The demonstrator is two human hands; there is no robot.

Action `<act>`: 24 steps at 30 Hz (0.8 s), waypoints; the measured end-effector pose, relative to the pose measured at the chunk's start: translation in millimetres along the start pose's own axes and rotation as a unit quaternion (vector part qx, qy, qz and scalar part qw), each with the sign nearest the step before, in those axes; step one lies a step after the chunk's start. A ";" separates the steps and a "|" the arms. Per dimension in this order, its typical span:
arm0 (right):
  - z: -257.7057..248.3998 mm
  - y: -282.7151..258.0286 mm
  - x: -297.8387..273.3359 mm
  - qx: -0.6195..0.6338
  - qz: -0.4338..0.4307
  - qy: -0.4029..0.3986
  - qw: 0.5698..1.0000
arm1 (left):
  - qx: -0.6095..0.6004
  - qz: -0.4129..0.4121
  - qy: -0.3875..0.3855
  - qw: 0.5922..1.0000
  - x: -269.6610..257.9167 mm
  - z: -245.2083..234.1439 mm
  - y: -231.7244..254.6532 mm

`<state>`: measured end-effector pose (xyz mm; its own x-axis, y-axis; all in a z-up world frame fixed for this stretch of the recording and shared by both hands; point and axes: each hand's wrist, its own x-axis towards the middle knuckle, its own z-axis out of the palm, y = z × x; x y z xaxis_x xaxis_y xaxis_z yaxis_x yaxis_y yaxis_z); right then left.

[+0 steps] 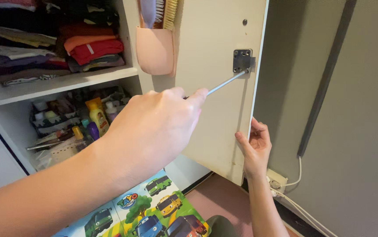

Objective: The person sits on the floor and organizes various toiletries and small items from a low table into a white cabinet. They place bottles, tubes, and containers onto shelves, then use a screwdriver to tighten the cabinet door hinge.

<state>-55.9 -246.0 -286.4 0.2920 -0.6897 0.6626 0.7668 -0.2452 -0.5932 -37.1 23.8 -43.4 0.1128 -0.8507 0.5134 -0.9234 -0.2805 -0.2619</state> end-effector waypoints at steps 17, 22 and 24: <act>-10.8 16.5 1.8 0.004 -0.043 -0.021 0.999 | 0.054 -0.047 0.106 0.992 -0.8 -44.3 -44.9; -11.1 16.9 2.7 0.009 -0.039 -0.024 0.999 | 0.049 0.087 0.160 0.982 30.0 -41.1 -56.1; -13.4 18.0 5.2 0.005 -0.042 -0.024 0.999 | 0.022 0.077 0.138 0.987 34.7 -40.7 -57.1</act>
<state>-48.2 -263.1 -299.8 0.2539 -0.6333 0.7310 0.7948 -0.2941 -0.5309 4.6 28.5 22.6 -0.1374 -0.7329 0.6663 -0.9046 -0.1812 -0.3859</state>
